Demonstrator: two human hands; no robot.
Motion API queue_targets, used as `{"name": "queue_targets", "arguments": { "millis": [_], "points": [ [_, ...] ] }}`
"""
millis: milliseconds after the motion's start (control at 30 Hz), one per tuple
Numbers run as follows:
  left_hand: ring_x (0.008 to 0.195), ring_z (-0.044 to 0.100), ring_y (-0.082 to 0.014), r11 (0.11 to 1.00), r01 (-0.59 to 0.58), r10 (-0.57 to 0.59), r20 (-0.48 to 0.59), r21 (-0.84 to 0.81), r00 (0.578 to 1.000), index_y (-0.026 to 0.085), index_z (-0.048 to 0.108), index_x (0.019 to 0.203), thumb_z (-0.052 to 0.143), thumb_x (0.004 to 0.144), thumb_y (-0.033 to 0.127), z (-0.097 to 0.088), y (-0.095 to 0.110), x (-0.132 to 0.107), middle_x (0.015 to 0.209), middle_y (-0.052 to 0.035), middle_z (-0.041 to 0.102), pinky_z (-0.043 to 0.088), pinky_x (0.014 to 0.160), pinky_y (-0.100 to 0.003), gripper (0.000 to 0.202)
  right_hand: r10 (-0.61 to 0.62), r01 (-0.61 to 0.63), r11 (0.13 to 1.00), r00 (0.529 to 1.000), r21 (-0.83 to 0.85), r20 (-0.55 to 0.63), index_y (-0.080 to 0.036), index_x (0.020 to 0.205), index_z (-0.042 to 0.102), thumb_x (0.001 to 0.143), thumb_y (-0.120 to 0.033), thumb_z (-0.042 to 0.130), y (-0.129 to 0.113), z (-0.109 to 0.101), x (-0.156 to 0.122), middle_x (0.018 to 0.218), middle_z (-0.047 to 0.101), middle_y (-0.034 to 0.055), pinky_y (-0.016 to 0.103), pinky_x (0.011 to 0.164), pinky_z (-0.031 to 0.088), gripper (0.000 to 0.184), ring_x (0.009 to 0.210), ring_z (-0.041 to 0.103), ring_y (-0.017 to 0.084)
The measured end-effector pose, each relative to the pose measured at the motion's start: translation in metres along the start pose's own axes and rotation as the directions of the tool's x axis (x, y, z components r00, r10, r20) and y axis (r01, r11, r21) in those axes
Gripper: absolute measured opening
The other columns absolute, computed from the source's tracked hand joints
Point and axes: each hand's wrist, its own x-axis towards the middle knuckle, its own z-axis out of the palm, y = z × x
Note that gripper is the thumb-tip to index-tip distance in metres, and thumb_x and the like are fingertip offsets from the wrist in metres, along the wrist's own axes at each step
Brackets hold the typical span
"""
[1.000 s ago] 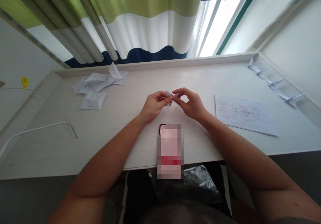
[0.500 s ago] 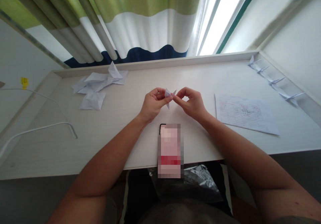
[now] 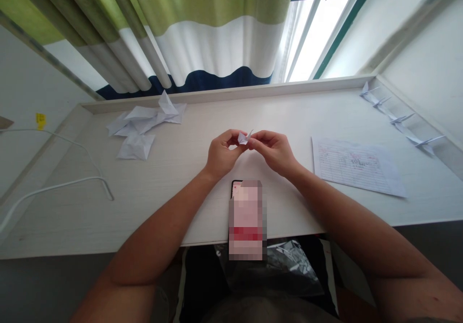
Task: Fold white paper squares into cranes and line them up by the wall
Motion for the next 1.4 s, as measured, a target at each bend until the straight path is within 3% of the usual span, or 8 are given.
{"name": "queue_targets", "arguments": {
  "millis": [167, 400, 633, 767, 933, 1100, 1400],
  "points": [
    [0.080, 0.072, -0.0147, 0.998, -0.050, 0.050, -0.010, 0.046, 0.999, 0.021, 0.082, 0.098, 0.104, 0.071, 0.046, 0.001, -0.001, -0.001, 0.090, -0.0016, 0.080, 0.061, 0.081, -0.031, 0.043, -0.012, 0.012, 1.000, 1.000, 0.012, -0.011, -0.023, 0.088, 0.077, 0.090, -0.060, 0.087, 0.002, -0.001, 0.001, 0.089, 0.079, 0.0039, 0.042, 0.084, 0.061, 0.037, 0.084, 0.072, 0.020],
    [0.071, 0.068, -0.0149, 0.997, 0.063, -0.061, 0.038, -0.051, 0.997, 0.019, 0.082, 0.078, 0.104, 0.068, 0.056, 0.000, 0.004, 0.001, 0.076, -0.0023, 0.077, 0.059, 0.070, -0.031, 0.044, -0.128, 0.130, 0.991, 0.989, -0.027, 0.068, -0.026, 0.088, 0.072, 0.095, -0.064, 0.081, -0.006, -0.007, 0.001, 0.095, 0.074, 0.0023, 0.043, 0.087, 0.061, 0.039, 0.091, 0.069, 0.020],
    [0.062, 0.064, -0.0129, 0.996, 0.093, -0.091, 0.116, -0.012, 0.989, 0.019, 0.081, 0.076, 0.104, 0.068, 0.055, -0.006, 0.011, 0.001, 0.069, -0.0012, 0.074, 0.055, 0.060, -0.029, 0.044, -0.190, 0.200, 0.976, 0.975, -0.086, 0.115, -0.029, 0.095, 0.078, 0.101, -0.055, 0.078, -0.004, -0.012, 0.000, 0.102, 0.071, 0.0030, 0.044, 0.087, 0.060, 0.026, 0.096, 0.071, 0.021],
    [0.067, 0.071, -0.0140, 0.995, 0.059, -0.054, 0.067, -0.086, 0.996, 0.020, 0.079, 0.091, 0.105, 0.067, 0.056, -0.004, 0.008, 0.000, 0.077, -0.0013, 0.079, 0.059, 0.066, -0.030, 0.050, -0.189, 0.191, 0.976, 0.981, -0.103, 0.034, -0.028, 0.091, 0.076, 0.098, -0.049, 0.080, -0.002, -0.011, 0.002, 0.096, 0.073, 0.0021, 0.043, 0.084, 0.059, 0.023, 0.091, 0.069, 0.020],
    [0.080, 0.079, -0.0192, 0.990, 0.068, -0.053, 0.127, -0.121, 0.991, 0.019, 0.080, 0.105, 0.098, 0.078, 0.060, -0.004, 0.009, -0.001, 0.094, -0.0081, 0.085, 0.063, 0.078, -0.035, 0.053, -0.127, 0.127, 0.992, 0.992, -0.015, -0.010, -0.026, 0.090, 0.072, 0.097, -0.048, 0.079, -0.001, -0.010, 0.004, 0.090, 0.075, 0.0024, 0.044, 0.084, 0.061, 0.025, 0.086, 0.070, 0.021],
    [0.075, 0.079, -0.0193, 0.991, 0.096, -0.085, 0.125, -0.091, 0.989, 0.017, 0.082, 0.098, 0.098, 0.078, 0.060, -0.006, 0.009, -0.001, 0.087, -0.0086, 0.085, 0.064, 0.075, -0.035, 0.050, -0.189, 0.186, 0.980, 0.982, -0.068, -0.025, -0.026, 0.091, 0.076, 0.097, -0.044, 0.080, -0.004, -0.007, 0.001, 0.091, 0.076, 0.0024, 0.042, 0.082, 0.060, 0.019, 0.086, 0.072, 0.020],
    [0.075, 0.079, -0.0167, 0.992, -0.124, 0.118, 0.139, 0.034, 0.983, 0.018, 0.085, 0.094, 0.093, 0.089, 0.046, -0.010, 0.004, -0.001, 0.082, -0.0043, 0.083, 0.066, 0.073, -0.030, 0.030, -0.391, 0.386, 0.907, 0.920, -0.171, 0.003, -0.029, 0.095, 0.085, 0.098, -0.026, 0.079, -0.008, -0.006, -0.004, 0.090, 0.076, 0.0009, 0.037, 0.075, 0.057, 0.007, 0.082, 0.070, 0.017]
  ]
}}
